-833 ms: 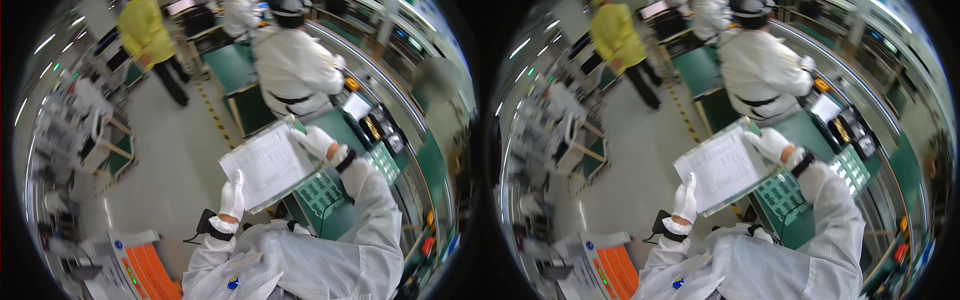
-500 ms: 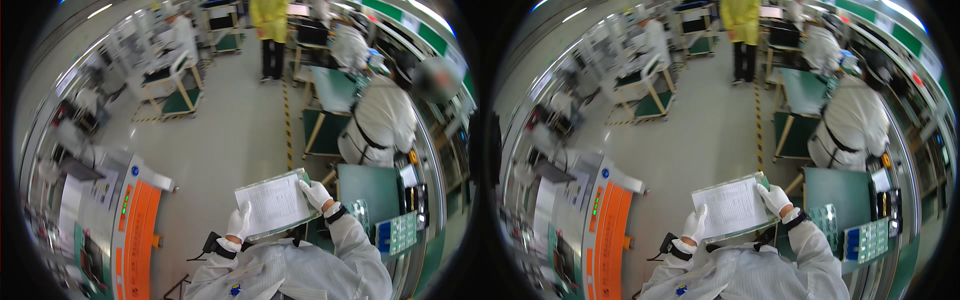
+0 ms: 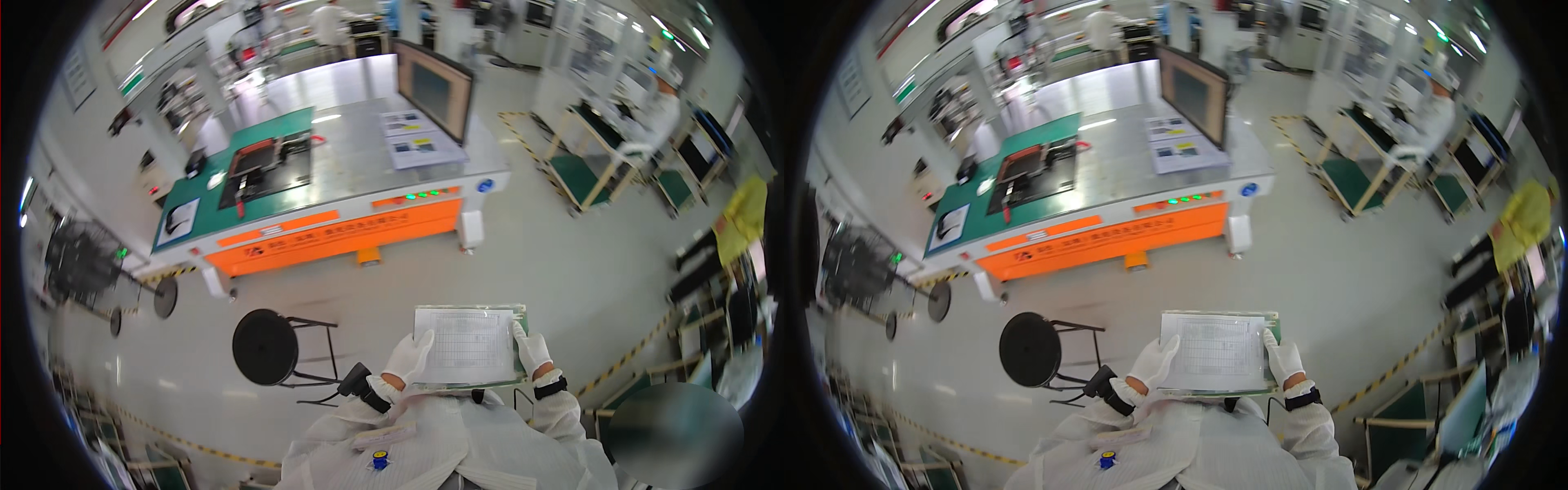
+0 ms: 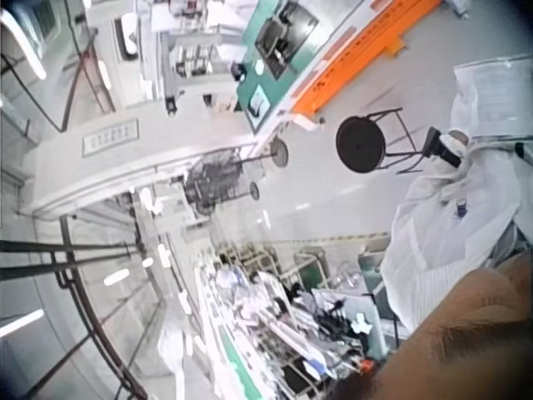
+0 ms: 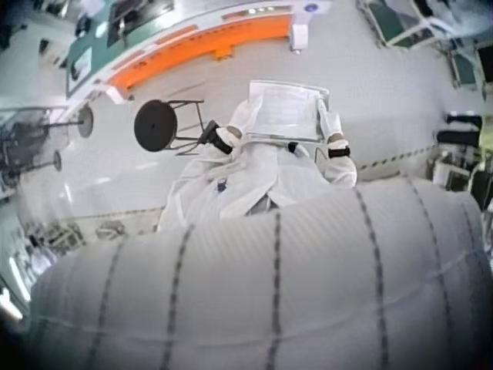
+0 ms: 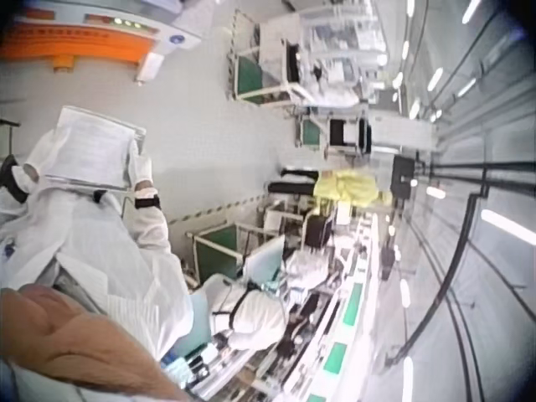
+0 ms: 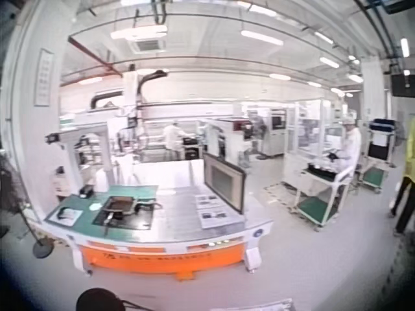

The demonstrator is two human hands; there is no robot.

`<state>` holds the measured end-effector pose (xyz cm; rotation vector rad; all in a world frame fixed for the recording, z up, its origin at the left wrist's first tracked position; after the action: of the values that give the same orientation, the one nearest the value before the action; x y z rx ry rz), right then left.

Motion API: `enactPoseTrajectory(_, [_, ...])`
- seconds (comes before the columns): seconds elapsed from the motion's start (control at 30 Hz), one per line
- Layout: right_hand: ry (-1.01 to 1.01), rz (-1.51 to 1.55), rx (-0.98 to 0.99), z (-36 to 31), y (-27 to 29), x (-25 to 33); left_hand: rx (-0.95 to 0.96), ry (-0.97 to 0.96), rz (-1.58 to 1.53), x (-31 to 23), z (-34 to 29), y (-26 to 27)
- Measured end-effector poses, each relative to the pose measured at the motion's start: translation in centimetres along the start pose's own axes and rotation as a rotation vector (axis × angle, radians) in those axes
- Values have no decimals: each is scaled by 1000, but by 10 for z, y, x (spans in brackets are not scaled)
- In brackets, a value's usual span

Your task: Inspecting and probing a circuit board assembly for a battery pack on a factory line.

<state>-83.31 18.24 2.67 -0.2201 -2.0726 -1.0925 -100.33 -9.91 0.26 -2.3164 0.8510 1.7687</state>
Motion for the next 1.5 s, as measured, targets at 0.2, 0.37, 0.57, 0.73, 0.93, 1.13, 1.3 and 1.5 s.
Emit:
enactPoseTrajectory(0.2, [132, 132, 330, 66, -117, 150, -344, 38, 35, 4, 52, 119])
enactPoseTrajectory(0.37, [211, 98, 441, 129, -212, 240, -418, 95, -30, -4, 130, 196])
enactPoseTrajectory(0.57, [351, 257, 564, 177, -295, 360, -536, 54, -7, -42, 202, 290])
enactPoseTrajectory(0.73, [420, 167, 574, 200, -332, 444, -597, 34, 88, -72, 246, 358])
enactPoseTrajectory(0.93, [397, 118, 439, 208, -368, 512, -500, -69, 31, -95, 317, 434])
enactPoseTrajectory(1.13, [322, 216, 171, 198, -422, 576, -235, -231, -12, -97, 424, 529])
enactPoseTrajectory(1.3, [179, 211, 92, 177, -486, 638, -67, -238, -123, -113, 486, 625])
enactPoseTrajectory(1.5, [248, 156, 18, 163, -549, 721, 35, -248, -172, -141, 532, 716])
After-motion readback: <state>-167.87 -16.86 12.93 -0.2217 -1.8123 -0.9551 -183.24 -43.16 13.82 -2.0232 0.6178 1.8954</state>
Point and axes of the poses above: each hand's wrist, its own z-axis towards the middle knuckle, its own y-axis out of the back of the hand, x = y × z, the point moved 9 cm from there along z, towards the middle knuckle, and after that the axes turned 7 degrees about -x, right-handed, at the moved point
